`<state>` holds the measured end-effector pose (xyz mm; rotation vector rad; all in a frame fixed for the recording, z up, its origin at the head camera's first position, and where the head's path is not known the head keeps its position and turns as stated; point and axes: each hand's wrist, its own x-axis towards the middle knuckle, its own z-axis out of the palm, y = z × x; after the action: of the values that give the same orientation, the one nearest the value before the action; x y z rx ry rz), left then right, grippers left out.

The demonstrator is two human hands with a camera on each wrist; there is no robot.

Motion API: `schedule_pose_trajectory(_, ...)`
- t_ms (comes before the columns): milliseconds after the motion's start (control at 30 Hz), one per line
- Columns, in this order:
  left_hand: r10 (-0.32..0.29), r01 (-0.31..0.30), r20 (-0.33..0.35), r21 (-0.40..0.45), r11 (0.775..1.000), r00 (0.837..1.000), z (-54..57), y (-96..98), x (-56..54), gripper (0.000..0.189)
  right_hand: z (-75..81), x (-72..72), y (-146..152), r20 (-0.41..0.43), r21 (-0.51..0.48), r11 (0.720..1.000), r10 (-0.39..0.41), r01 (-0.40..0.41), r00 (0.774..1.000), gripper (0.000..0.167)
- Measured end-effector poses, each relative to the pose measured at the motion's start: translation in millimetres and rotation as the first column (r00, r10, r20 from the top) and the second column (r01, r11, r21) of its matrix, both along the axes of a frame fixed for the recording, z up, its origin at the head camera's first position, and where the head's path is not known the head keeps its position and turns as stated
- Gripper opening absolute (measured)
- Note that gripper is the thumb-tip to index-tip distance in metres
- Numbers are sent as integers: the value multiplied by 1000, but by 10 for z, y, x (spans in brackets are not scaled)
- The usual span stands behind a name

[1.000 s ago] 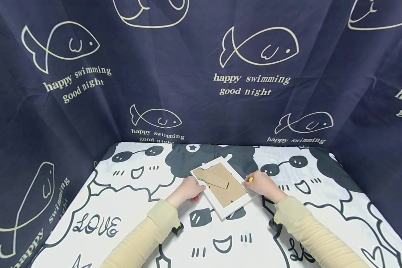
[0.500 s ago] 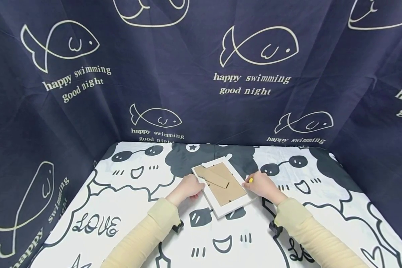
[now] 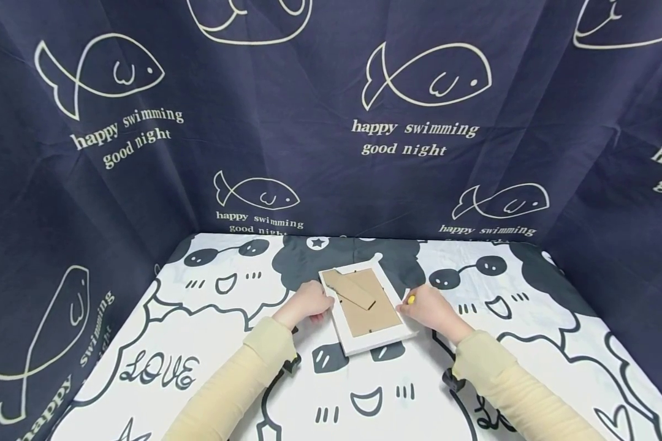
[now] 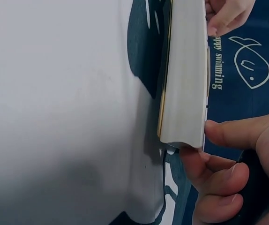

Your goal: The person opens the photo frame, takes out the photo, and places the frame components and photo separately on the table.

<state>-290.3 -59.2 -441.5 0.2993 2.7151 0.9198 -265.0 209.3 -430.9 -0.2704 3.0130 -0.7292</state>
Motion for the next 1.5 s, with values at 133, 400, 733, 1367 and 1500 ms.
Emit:
schedule_pose_trajectory(133, -12, 12, 27, -11, 1000, 1000, 17, -13, -33, 32, 2, 27, -19, 11, -8, 1000, 1, -1, 1000, 22)
schedule_pose_trajectory(400, -11, 13, 38, -37, 999, 999, 17, -19, -89, 32, -13, 77, -50, 66, -13, 1000, -17, 18, 998, 20)
schedule_pose_trajectory(733, -24, 23, -4, -85, 996, 1000, 54, 3, -146, 32, 6, 111, -92, 158, -42, 997, -61, 68, 986, 17)
schedule_pose_trajectory(1367, -18, 21, 27, -115, 993, 999, 100, 79, -253, 31, 19, 188, -92, 264, -90, 994, -39, 65, 964, 23)
schedule_pose_trajectory(1500, -2, 4, 15, -117, 993, 1000, 70, 106, -277, 34, 20, 195, -94, 264, -92, 994, -35, 61, 964, 23)
